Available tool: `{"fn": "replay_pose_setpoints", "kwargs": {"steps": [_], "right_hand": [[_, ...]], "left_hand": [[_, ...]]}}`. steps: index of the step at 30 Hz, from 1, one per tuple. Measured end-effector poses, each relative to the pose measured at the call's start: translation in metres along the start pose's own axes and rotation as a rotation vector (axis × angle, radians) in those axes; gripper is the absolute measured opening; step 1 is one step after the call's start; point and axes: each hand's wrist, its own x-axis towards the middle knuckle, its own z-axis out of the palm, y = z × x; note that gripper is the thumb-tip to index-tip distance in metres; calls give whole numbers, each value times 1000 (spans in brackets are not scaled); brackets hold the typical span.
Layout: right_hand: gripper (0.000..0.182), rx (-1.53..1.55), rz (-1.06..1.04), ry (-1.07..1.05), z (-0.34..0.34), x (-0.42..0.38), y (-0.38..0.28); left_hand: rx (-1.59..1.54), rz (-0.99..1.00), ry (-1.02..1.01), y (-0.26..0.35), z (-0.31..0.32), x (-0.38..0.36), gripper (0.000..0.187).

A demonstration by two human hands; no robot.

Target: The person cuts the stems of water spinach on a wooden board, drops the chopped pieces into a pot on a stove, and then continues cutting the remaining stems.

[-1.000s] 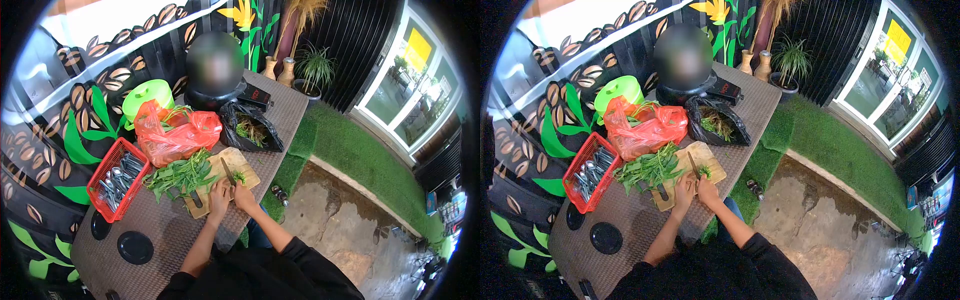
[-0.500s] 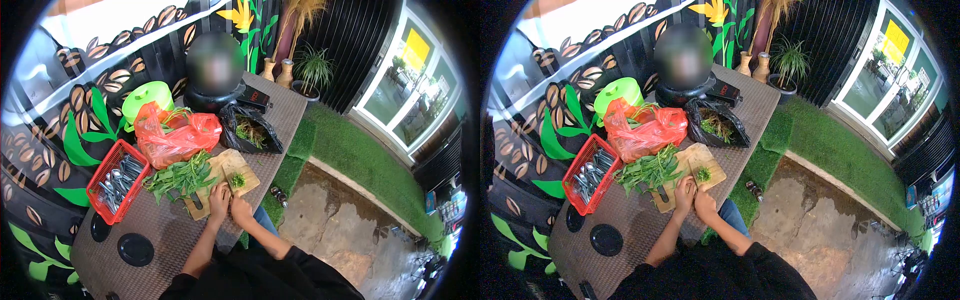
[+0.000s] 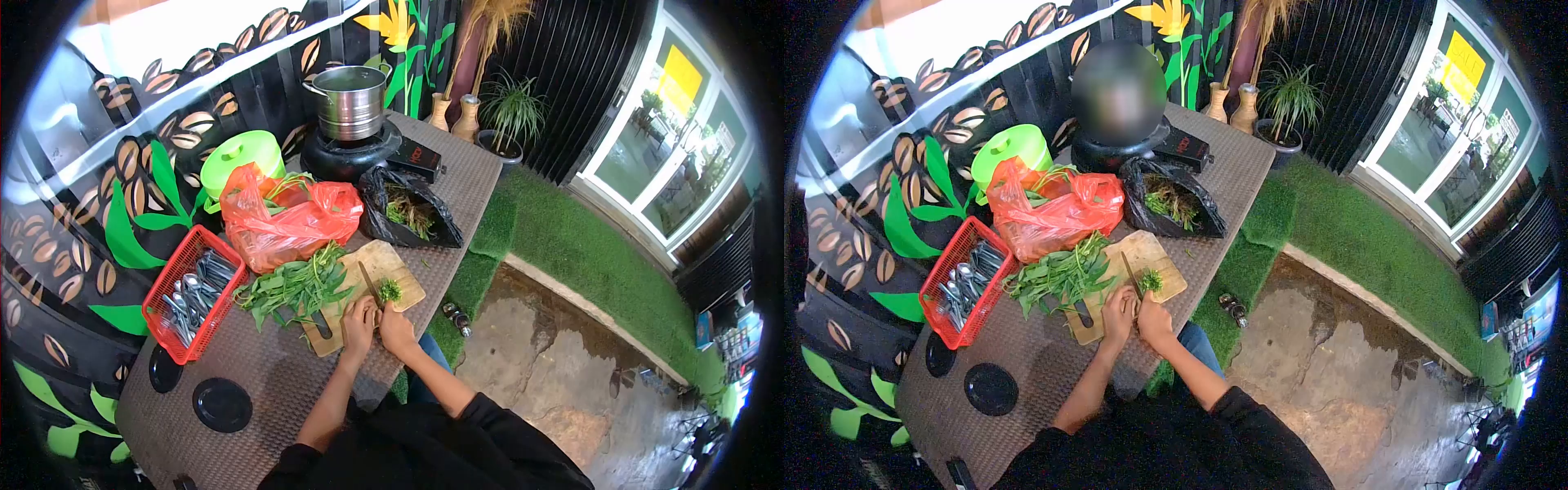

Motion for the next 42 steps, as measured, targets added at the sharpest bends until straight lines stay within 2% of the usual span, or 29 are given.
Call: {"fn": "replay_pose_setpoints", "kwargs": {"steps": [4,6,7,13,15,16,18,19,22,25,27,29,30,32,38,39,41,42], "right_hand": [[33,100,33,-16,-12,-2,2],[34,110,29,31,-16,-5,6],[34,109,30,30,-16,-4,8],[35,162,-13,63,-17,-5,10],[34,184,-22,53,-16,-7,9],[34,185,-24,52,-15,-8,9],[33,218,-51,73,-15,-10,8],[33,216,-56,70,-15,-10,7],[33,226,-76,51,-14,-13,6],[32,252,-79,22,-11,-16,10],[31,251,-89,45,-8,-18,12],[31,258,-85,33,-6,-20,13],[30,262,-79,27,-4,-19,14],[30,251,-80,37,-1,-19,15],[30,223,-72,45,4,-18,17],[30,219,-74,55,2,-19,15],[30,210,-58,40,-2,-21,12],[30,202,-39,25,-3,-22,11]], "left_hand": [[21,-42,-37,-5,5,4,13],[-205,-87,-41,-7,8,13,11],[-205,-88,-41,-4,6,16,11],[-144,-47,-102,-11,-5,32,13],[35,75,-164,-11,-12,34,19],[37,74,-162,-8,-15,34,19],[77,101,-21,-2,-21,32,22],[78,99,-16,0,-26,30,22],[158,-65,131,10,-51,17,23],[121,-87,217,-20,-65,4,25],[155,-136,217,-37,-72,1,24],[-19,-293,74,-45,-77,-2,20],[-17,-293,75,-42,-80,-2,20],[78,-178,-73,-36,-86,-2,16],[19,-269,-176,-53,-77,9,10],[19,-269,-173,-51,-77,12,10],[161,-22,19,-47,-77,18,10],[162,-22,21,-46,-77,19,10]]}}
